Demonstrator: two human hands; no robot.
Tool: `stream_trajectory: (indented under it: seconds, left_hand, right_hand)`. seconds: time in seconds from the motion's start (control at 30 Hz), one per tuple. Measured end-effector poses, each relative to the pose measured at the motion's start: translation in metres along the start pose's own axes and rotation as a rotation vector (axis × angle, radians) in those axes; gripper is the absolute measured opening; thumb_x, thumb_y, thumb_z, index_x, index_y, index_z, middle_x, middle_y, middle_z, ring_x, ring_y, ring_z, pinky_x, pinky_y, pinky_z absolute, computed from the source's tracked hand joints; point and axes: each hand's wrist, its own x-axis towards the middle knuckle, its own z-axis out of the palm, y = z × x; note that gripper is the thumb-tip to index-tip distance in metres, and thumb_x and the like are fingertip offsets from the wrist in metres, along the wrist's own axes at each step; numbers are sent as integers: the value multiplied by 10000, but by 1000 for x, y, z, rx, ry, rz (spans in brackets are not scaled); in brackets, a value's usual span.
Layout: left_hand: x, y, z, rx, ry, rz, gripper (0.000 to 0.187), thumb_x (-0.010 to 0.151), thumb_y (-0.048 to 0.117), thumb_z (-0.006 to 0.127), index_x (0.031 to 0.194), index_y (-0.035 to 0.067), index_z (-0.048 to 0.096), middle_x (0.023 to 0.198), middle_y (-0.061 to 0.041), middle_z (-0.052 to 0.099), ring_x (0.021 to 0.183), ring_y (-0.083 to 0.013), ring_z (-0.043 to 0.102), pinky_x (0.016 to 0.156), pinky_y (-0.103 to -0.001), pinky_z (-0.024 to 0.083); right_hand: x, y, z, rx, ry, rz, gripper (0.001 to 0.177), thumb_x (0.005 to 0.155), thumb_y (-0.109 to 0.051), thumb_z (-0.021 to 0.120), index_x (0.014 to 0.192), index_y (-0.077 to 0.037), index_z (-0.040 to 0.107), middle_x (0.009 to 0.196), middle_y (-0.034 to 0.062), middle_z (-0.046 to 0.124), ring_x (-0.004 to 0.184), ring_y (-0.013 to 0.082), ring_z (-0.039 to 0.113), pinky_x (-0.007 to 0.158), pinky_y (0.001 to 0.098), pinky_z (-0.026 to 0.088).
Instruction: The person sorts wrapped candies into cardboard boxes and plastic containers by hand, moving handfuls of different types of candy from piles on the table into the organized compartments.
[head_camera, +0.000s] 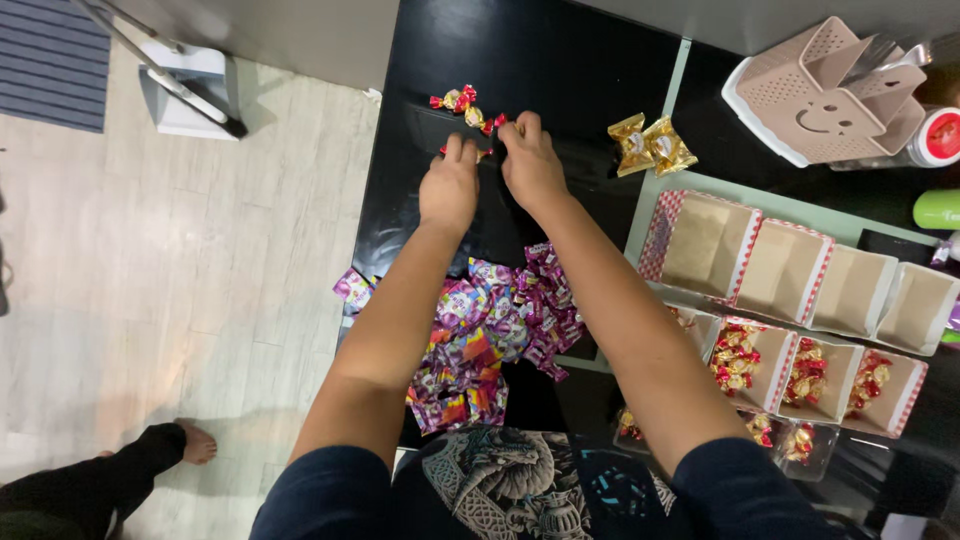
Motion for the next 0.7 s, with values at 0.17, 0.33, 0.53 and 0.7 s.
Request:
stream_trajectory:
  seconds: [0.17,0.33,0.53,0.7]
  left_hand:
    - [-5,-10,-4,-169,84,34,326,948,123,667,1261,84,580,1206,-127,589,874,-340,694,741,-443,573]
    - [-7,-10,-23,-507,289,-77,227,981,73,648,1205,69,613,1152,-139,624,905,-385,677,741,-467,540]
    - [-1,-22,-28,-778,496,-241,289,914,-47,644,1191,17,596,1120,-157,604,905,-288,678,766,-360,566]
    - [-1,-23,-24,-803,443,-304,257,947,-29,634,1196,-2,578,1126,-158,587,864,-248,680,744,-344,564]
  right_hand:
    - [4,16,0,94,57,-18,283,835,55,637,1063,-99,569,1197,178,509,996,399,606,843,496,529]
    - [26,19,-1,372,129,-35,262,873,54,614,1077,-76,512,1157,168,505,958,353,604,822,419,544]
    - [54,-23,-14,496,164,-250,391,893,52,617,1240,-92,506,1242,172,495,1089,335,594,968,402,530]
    - [62,-58,-15,-41,129,-358,552,805,-265,795,1318,-149,630,1320,240,471,1046,427,530,843,490,494]
